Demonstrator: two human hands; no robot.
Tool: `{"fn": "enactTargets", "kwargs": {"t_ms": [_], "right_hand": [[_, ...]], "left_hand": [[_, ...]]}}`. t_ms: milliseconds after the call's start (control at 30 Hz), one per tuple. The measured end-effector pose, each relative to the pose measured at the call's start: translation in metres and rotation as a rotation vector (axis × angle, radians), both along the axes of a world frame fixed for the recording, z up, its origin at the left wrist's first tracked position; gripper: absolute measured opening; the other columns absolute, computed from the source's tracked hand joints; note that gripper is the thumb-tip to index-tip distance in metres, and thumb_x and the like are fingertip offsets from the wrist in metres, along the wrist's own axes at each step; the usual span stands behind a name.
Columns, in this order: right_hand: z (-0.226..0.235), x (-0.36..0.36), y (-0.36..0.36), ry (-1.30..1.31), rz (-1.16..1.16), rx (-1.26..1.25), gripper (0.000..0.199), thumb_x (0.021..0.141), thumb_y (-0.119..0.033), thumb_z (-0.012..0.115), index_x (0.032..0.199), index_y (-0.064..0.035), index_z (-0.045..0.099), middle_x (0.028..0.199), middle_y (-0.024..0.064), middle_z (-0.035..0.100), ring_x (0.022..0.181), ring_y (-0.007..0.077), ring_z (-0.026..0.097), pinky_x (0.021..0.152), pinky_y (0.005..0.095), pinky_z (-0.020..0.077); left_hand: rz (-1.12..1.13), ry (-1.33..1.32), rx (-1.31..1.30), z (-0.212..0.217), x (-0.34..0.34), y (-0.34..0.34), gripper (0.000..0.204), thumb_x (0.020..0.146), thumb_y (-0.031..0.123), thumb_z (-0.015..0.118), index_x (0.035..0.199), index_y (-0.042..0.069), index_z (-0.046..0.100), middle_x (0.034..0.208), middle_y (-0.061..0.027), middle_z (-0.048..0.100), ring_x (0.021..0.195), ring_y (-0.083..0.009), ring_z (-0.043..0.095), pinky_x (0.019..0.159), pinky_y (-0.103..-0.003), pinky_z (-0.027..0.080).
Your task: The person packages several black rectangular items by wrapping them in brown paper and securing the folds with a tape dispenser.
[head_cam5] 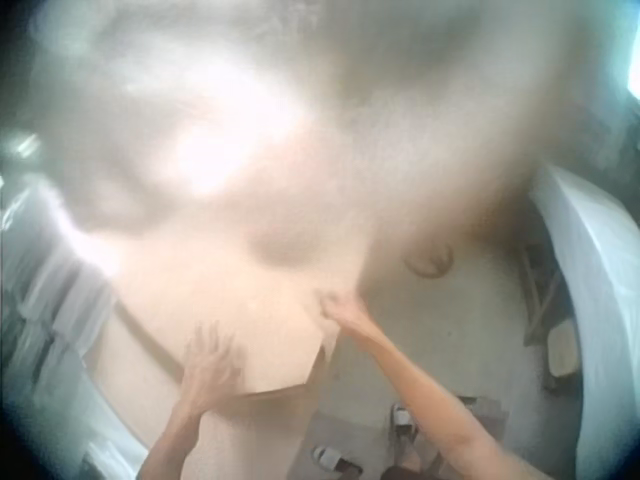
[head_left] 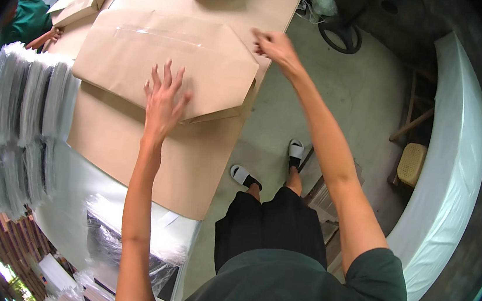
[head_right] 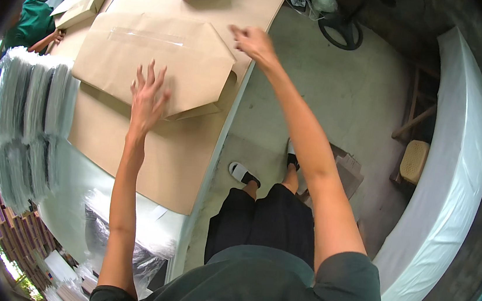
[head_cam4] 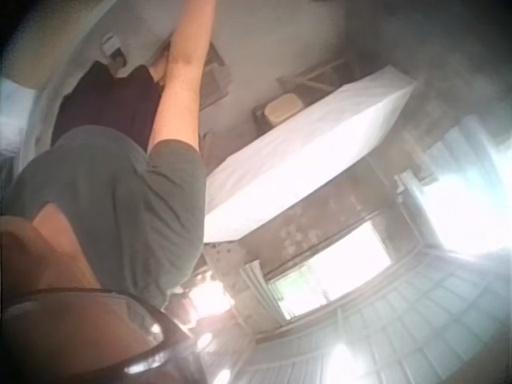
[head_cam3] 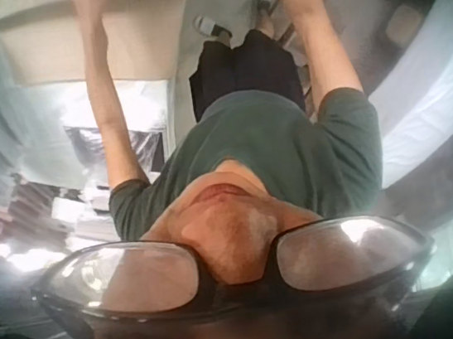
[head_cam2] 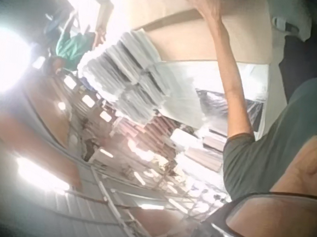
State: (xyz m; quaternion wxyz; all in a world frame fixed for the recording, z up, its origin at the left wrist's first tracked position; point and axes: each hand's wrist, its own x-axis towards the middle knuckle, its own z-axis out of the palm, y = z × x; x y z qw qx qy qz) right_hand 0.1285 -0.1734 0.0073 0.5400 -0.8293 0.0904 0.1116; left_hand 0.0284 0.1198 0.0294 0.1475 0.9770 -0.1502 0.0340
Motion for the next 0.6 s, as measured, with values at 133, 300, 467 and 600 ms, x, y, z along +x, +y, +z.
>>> {"fn": "enactTargets", "kwargs": {"t_ms": [133,300,467,600], "right_hand": [[0.005,0.066,0.063,0.051,0.209,-0.226,0.068,0.084,-0.062,0.059,0.098,0.0031,0.069,0.101,0.0236,0.069,0.092,0.035,0.068,0.081,0.042,0.0531],[0.007,0.055,0.065,-0.106,0.265,-0.317,0.048,0.086,-0.045,0.06,0.1,-0.0004,0.068,0.103,0.0239,0.067,0.096,0.0408,0.065,0.083,0.0477,0.0515],[0.001,-0.005,0.041,-0.31,0.274,-0.216,0.034,0.09,-0.032,0.055,0.082,-0.0008,0.067,0.089,0.0204,0.069,0.084,0.0361,0.067,0.074,0.0483,0.0512],[0.024,-0.05,-0.007,-0.039,0.499,0.048,0.036,0.09,-0.027,0.055,0.068,-0.0006,0.065,0.069,0.0171,0.066,0.065,0.0299,0.067,0.066,0.0416,0.0518]], "left_hand": [[0.138,0.056,-0.098,-0.023,0.053,-0.039,0.056,0.096,0.052,0.043,0.147,0.029,0.037,0.158,-0.0055,0.024,0.145,-0.0355,0.016,0.114,-0.061,0.012],[0.227,-0.078,0.166,-0.027,0.054,-0.053,0.051,0.098,0.053,0.036,0.147,0.041,0.033,0.157,0.0033,0.025,0.145,-0.0301,0.019,0.116,-0.056,0.012],[0.255,-0.129,0.244,-0.027,0.052,-0.05,0.049,0.099,0.049,0.038,0.147,0.04,0.033,0.157,0.0059,0.026,0.143,-0.0269,0.024,0.114,-0.054,0.018],[0.259,-0.148,0.243,-0.024,0.045,-0.038,0.049,0.099,0.047,0.039,0.146,0.038,0.036,0.156,0.0061,0.028,0.143,-0.0265,0.025,0.113,-0.053,0.019]]}}
